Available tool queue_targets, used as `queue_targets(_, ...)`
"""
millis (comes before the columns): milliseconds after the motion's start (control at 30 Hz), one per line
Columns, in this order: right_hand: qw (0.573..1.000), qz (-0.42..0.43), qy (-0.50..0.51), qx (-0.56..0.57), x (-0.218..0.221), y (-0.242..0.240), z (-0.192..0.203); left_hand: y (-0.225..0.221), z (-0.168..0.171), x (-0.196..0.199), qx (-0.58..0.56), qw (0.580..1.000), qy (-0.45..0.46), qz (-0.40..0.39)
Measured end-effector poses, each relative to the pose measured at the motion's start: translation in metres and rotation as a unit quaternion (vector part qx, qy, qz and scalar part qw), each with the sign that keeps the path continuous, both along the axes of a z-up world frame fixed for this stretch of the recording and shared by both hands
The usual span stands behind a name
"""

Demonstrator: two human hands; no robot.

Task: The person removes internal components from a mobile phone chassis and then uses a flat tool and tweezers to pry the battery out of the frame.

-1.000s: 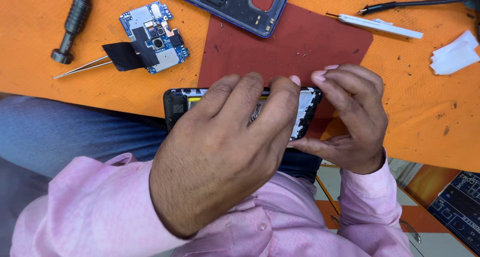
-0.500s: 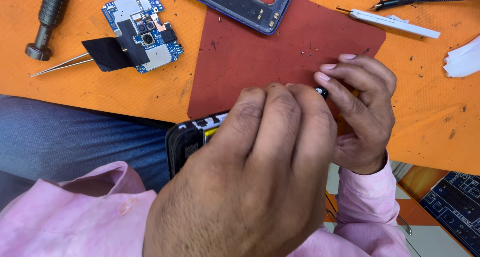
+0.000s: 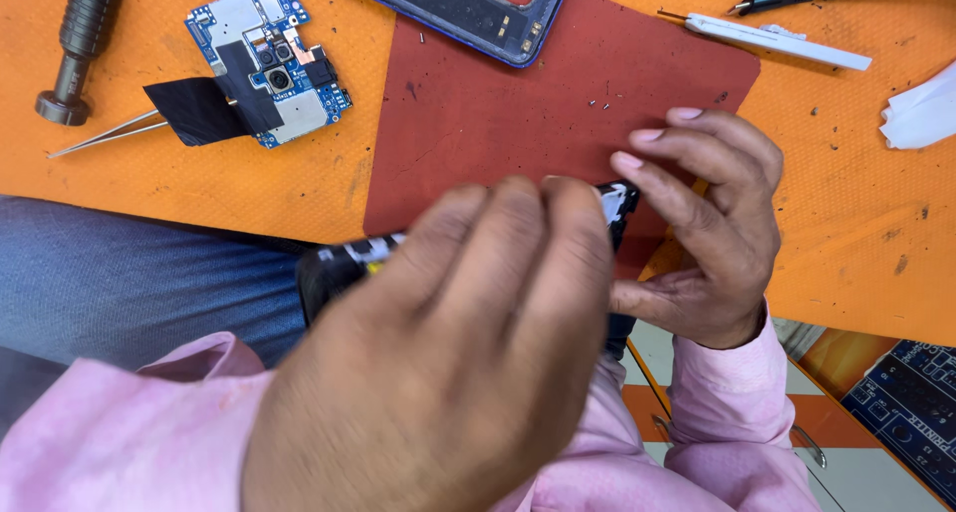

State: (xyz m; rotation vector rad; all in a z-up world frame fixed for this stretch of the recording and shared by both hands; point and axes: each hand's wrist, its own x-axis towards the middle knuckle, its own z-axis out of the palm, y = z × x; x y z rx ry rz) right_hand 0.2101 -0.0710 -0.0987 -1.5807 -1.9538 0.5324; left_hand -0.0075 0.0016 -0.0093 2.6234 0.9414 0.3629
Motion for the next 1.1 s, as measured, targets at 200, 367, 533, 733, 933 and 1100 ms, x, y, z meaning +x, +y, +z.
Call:
queue_targets(200,0.999,0.015,0.023,-0.021,0.002,0.001,0.001,0.01,-0.023,-0.02,-0.098,0.994,-0.031,-0.03)
queue_targets(367,0.998,0.017,0.041,-0.037,0.003,0.001,0.003,0.009,-0.036,-0.028,-0.158,0.985,-0.067,-0.032)
queue_targets(533,0.998,0.019,0.035,-0.042,0.0,0.003,0.002,0.009,-0.045,-0.031,-0.177,0.981,-0.075,-0.038)
queue_targets(733,0.998,0.034,-0.011,-0.05,-0.003,0.007,0.003,0.009,-0.044,-0.032,-0.16,0.985,-0.061,-0.031)
queue_targets(933,0.998,0.034,-0.018,-0.05,-0.005,0.009,0.004,0.01,-0.044,-0.032,-0.142,0.987,-0.068,-0.025)
queue_targets(1100,0.998,0.022,-0.027,-0.056,-0.006,0.01,0.005,0.01,-0.054,-0.03,-0.112,0.991,-0.074,-0.029)
